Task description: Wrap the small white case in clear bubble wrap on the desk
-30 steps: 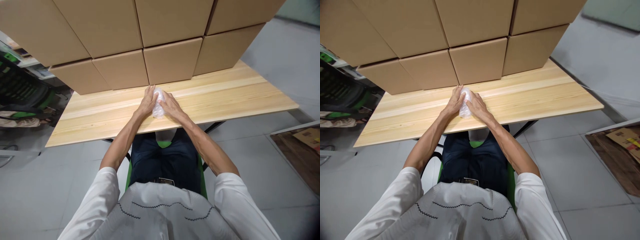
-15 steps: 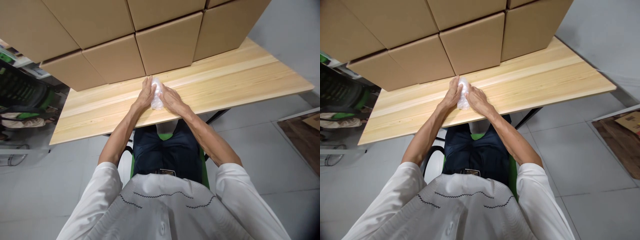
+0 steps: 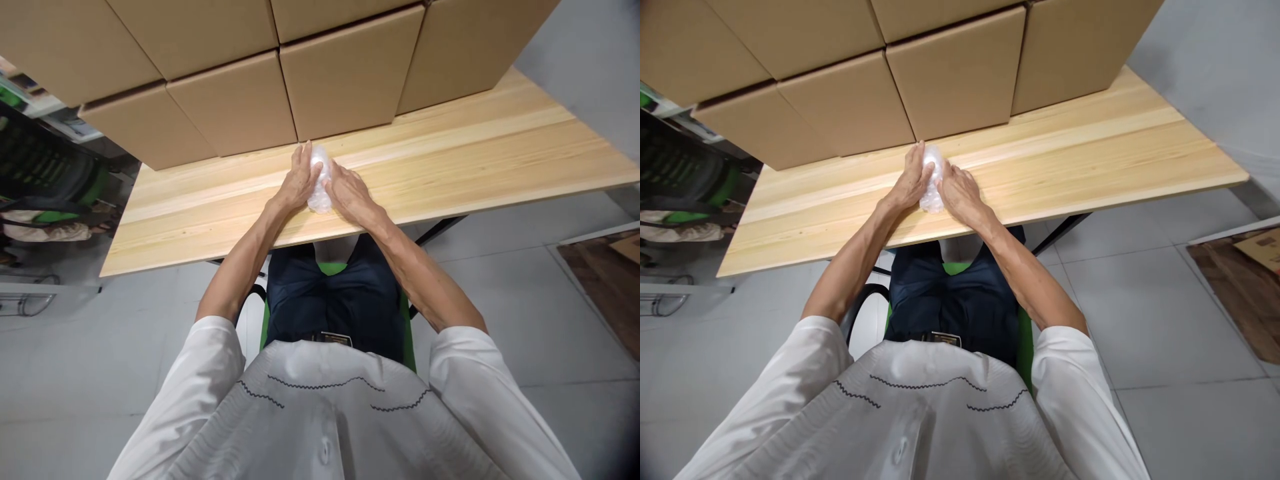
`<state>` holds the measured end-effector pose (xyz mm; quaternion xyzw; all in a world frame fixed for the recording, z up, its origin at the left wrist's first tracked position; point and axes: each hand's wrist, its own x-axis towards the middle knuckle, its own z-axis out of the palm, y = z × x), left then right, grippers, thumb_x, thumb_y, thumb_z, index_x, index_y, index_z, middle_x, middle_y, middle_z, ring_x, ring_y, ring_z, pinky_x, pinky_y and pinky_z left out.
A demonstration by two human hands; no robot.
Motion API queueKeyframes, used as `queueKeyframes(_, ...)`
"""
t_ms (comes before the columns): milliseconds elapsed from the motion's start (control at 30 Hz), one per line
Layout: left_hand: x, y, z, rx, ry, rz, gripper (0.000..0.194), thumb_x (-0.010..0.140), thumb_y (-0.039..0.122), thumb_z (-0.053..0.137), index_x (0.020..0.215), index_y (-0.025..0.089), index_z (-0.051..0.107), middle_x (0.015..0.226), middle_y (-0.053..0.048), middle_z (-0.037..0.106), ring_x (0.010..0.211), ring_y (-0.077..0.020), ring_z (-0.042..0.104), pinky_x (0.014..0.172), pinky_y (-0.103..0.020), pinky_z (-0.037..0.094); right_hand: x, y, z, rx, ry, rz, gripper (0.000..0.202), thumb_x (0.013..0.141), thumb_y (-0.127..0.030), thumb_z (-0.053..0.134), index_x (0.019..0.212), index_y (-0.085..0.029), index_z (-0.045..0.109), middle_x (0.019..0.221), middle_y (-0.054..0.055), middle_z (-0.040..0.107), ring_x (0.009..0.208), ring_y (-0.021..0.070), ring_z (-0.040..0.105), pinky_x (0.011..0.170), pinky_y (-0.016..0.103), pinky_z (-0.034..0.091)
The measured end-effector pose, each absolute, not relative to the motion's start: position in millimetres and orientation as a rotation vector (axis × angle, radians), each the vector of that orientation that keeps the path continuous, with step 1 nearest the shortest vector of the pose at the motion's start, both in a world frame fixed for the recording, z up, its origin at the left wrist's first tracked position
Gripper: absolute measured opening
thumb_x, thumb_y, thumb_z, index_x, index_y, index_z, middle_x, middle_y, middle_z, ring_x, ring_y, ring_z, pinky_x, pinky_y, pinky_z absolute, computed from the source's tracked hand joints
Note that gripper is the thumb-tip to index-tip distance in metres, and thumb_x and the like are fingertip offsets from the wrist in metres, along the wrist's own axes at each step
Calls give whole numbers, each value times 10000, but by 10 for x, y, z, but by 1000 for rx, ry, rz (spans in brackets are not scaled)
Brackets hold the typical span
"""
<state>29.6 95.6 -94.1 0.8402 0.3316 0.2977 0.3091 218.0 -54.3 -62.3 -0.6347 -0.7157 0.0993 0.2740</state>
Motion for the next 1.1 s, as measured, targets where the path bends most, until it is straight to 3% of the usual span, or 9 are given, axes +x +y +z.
queueKeyframes(100,295,920,-897,2226,900,750,1269,966,1122,556,1885,254,439,2078,-215,197,1970,-459,49,1589,-664,38,2180,-556,-631,-1709,-1919,285,754,1280,-573,196,1778,-80,472,1717,319,709,1591,453,689,1397,684,489)
queueKeyframes(267,314,802,-809,2188,867,794,1118,978,987,756,1837,311,518,2064,-179,285,1972,-451,31,1593,-659,25,2200,-565,-658,-1636,-1881,325,757,1265,-628,219,1766,-140,511,1709,278,723,1606,461,681,1404,721,477)
queueKeyframes(400,330,739,-763,2179,859,797,1159,927,1004,806,1823,322,531,2059,-180,295,1969,-468,39,1587,-671,14,2205,-579,-645,-1642,-1895,354,756,1243,-537,260,1789,-56,466,1764,338,661,1675,504,623,1418,778,436)
queueKeyframes(567,328,770,-773,2206,882,763,1296,856,1119,739,1846,314,509,2066,-189,271,1967,-478,59,1584,-674,26,2207,-594,-633,-1625,-1896,342,754,1255,-561,247,1771,-64,481,1751,329,678,1673,487,628,1413,765,447)
queueKeyframes(767,320,810,-819,2208,908,763,1349,833,1111,769,1863,282,496,2071,-206,247,1960,-495,96,1593,-652,39,2202,-581,-651,-1635,-1895,328,744,1253,-540,272,1775,-53,486,1759,337,669,1657,486,648,1426,753,442)
queueKeyframes(967,324,694,-722,2172,882,829,1191,921,1059,747,1841,340,512,2058,-142,319,1972,-444,66,1601,-643,67,2229,-609,-671,-1604,-1880,313,802,1255,-614,245,1797,-83,505,1783,303,671,1695,484,622,1441,762,433)
queueKeyframes(1100,235,739,-554,1938,943,1089,1012,1025,1077,564,1756,378,594,1976,-73,486,1980,-360,86,1611,-565,140,2270,-655,-667,-1588,-1821,307,906,1243,-749,144,1763,-142,570,1721,280,723,1664,477,643,1419,738,476)
